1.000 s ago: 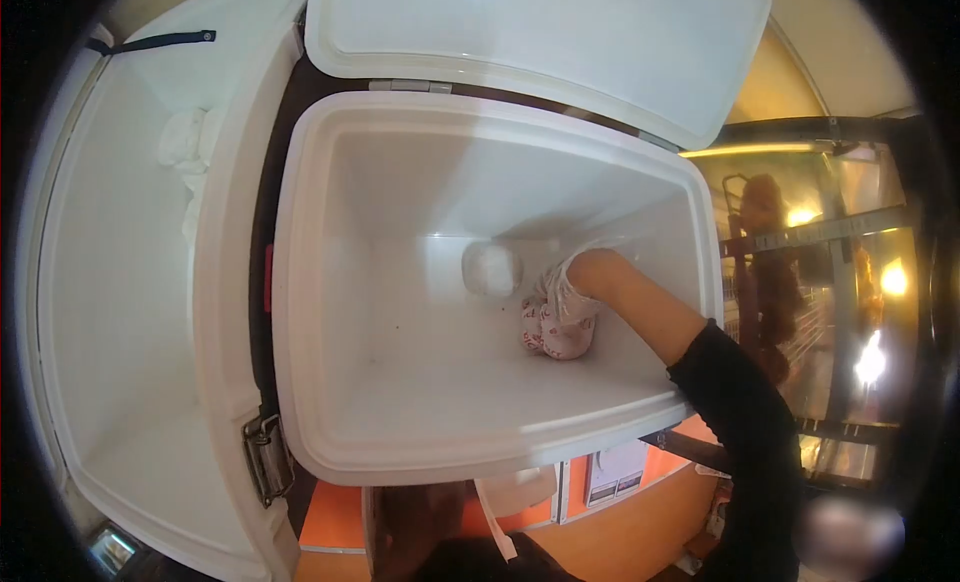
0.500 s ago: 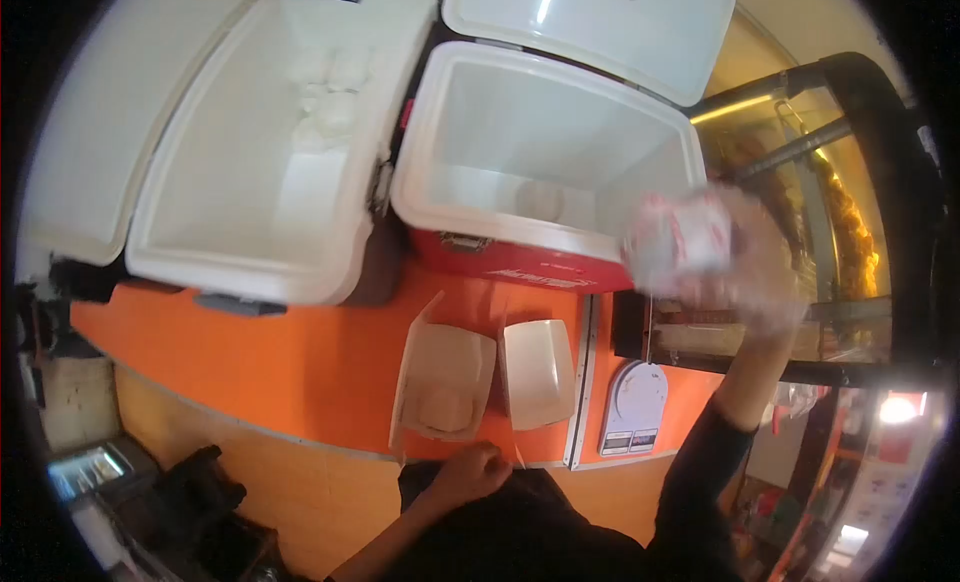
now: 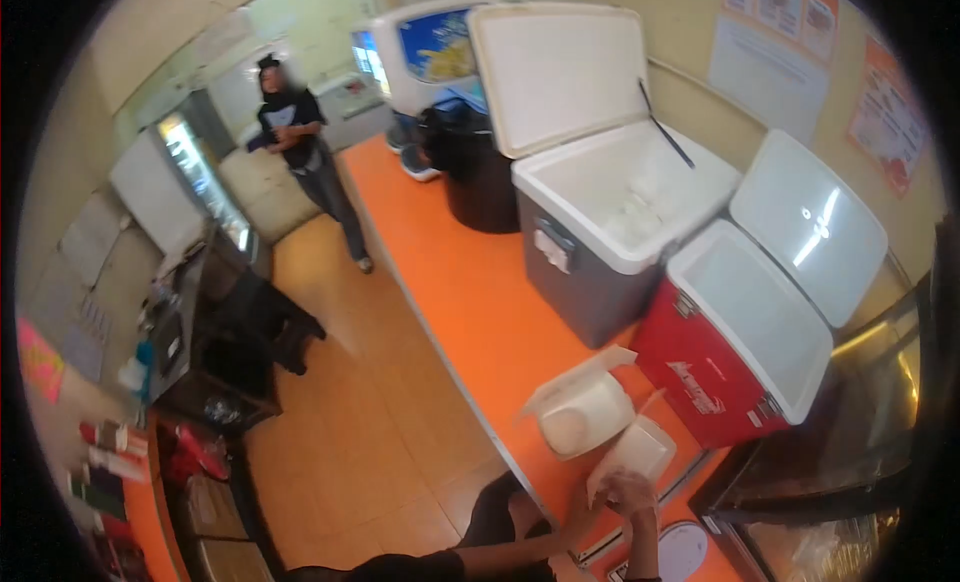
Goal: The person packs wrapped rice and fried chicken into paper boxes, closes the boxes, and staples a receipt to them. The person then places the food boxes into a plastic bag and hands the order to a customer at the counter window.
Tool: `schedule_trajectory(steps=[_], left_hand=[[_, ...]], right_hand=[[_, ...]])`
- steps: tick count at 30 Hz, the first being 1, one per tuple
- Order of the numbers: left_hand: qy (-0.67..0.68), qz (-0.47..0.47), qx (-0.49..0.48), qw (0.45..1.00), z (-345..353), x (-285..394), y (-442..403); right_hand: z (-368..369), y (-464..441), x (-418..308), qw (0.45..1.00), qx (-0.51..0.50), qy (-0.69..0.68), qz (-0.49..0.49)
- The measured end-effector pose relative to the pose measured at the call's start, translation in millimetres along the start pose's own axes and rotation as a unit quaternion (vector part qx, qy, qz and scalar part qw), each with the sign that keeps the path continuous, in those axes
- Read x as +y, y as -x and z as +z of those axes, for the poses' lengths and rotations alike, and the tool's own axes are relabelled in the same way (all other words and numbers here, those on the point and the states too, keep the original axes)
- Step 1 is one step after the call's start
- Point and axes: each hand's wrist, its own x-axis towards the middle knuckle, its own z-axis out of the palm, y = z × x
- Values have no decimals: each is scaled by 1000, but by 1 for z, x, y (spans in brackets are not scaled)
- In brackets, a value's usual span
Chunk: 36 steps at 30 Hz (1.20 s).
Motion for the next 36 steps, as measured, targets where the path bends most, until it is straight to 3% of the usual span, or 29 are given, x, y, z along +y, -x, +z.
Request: schedule_trajectory(steps=[2,4,5,6,8,9,10,11,14,17,18,20,21,23,24,26,27,28,30,33,36], left_hand=[[33,0,14,999,-5,8,6],[67,1,33,997,-14,14,20],[89,0,42,995,-19,16,26],[111,-2,51,992,-25,23,33],[162,-11,61,985,-37,31,49],[193,-26,65,979,-43,35,60],[229,-50,69,970,-48,36,71],[266,-86,70,957,-52,36,83],[404,-313,95,854,-65,16,120],[567,-356,0,743,-97,5,178],[527,-388,-13,756,-113,63,182],[501,-406,-21,764,-122,100,198],[490,-380,-24,784,-124,117,208],[467,-320,-19,824,-116,125,233],[460,-327,-42,825,-112,131,243],[440,-344,-92,824,-116,152,254],[438,-350,-108,821,-109,163,261],[425,-340,-128,829,-103,176,267],[408,-329,-162,836,-77,186,295],[402,-323,-182,837,-37,200,319],[396,-342,-279,805,26,218,361]], right_hand=[[10,29,-13,986,39,-156,49],[3,14,39,995,37,-86,23],[-3,10,62,998,-30,-32,-51],[0,19,62,976,-99,161,-107],[8,46,50,791,-152,516,-292],[25,48,71,946,-123,219,-205],[28,72,67,874,-82,397,-268],[31,95,62,767,-21,556,-321],[64,162,57,850,58,421,-311],[85,245,58,869,158,365,-296],[85,268,57,871,192,349,-287],[77,308,59,871,263,311,-274],[69,327,66,875,272,305,-260],[50,362,91,825,401,192,-348],[40,382,102,823,421,184,-334],[24,417,111,856,458,131,-201],[11,428,122,852,462,170,-176],[4,437,134,849,472,168,-166],[-17,454,174,883,451,30,-129],[-41,491,208,874,465,40,-137],[-80,532,281,830,536,110,-110]])
